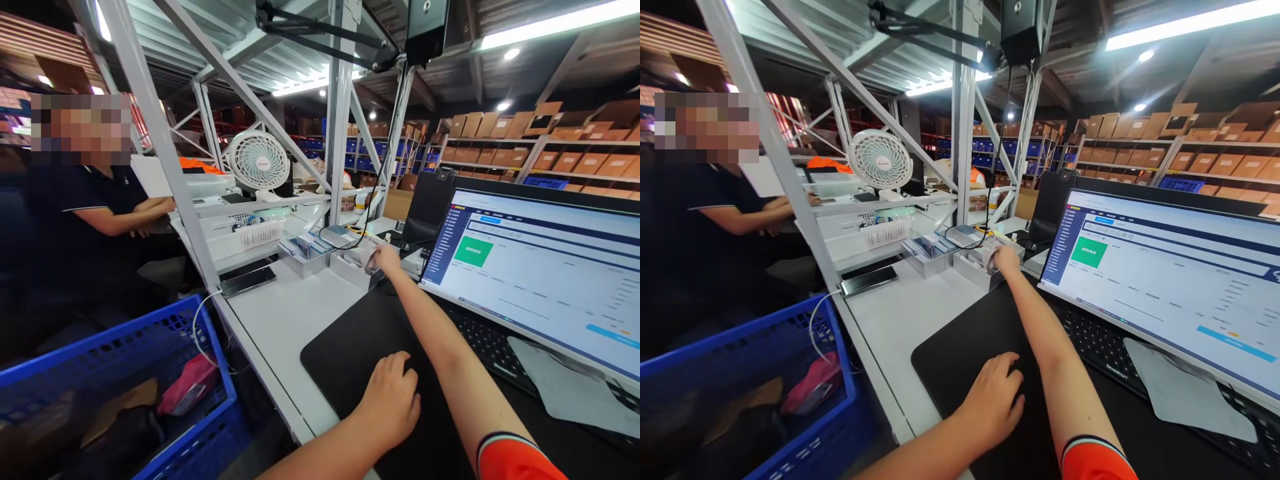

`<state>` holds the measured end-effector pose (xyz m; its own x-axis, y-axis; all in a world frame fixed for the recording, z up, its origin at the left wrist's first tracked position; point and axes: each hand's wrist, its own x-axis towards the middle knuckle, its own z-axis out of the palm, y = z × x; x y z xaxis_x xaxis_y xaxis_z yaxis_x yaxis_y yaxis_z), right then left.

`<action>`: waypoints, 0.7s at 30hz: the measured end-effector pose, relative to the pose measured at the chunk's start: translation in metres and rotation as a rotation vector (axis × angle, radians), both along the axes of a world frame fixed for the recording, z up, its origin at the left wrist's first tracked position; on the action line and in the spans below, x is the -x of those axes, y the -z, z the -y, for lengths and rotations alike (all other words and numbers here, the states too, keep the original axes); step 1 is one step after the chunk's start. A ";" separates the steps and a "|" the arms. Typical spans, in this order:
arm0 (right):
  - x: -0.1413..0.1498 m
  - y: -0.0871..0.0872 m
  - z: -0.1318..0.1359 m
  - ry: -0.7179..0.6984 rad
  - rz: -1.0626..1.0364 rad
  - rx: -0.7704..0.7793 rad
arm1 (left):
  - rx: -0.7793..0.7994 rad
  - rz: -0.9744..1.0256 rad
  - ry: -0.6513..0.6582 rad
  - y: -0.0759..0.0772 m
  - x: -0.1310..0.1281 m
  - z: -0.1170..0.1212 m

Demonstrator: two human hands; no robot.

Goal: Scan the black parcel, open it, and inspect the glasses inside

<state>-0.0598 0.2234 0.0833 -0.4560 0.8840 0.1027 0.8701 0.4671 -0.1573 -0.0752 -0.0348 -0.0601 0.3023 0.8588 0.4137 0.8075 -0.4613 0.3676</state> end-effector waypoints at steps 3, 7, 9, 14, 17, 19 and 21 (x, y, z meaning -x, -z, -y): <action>-0.034 -0.011 0.005 -0.057 -0.073 -0.021 | -0.033 -0.011 -0.007 -0.004 0.000 0.003; -0.118 0.011 0.048 -0.057 -0.133 0.003 | -0.052 -0.036 -0.004 -0.014 0.001 0.004; -0.179 0.034 0.087 -0.024 -0.142 0.058 | -0.054 -0.038 -0.016 -0.016 0.003 0.004; -0.365 0.057 0.206 0.387 -0.156 0.086 | -0.191 -0.009 0.077 -0.008 0.011 0.001; -0.469 0.031 0.266 0.823 -0.098 -0.056 | -0.224 0.013 0.199 0.007 0.014 -0.005; -0.517 0.016 0.292 1.050 -0.057 -0.141 | -0.215 0.006 0.249 0.018 0.014 -0.011; -0.542 0.012 0.304 1.140 -0.045 -0.177 | -0.203 -0.004 0.280 0.027 0.013 -0.018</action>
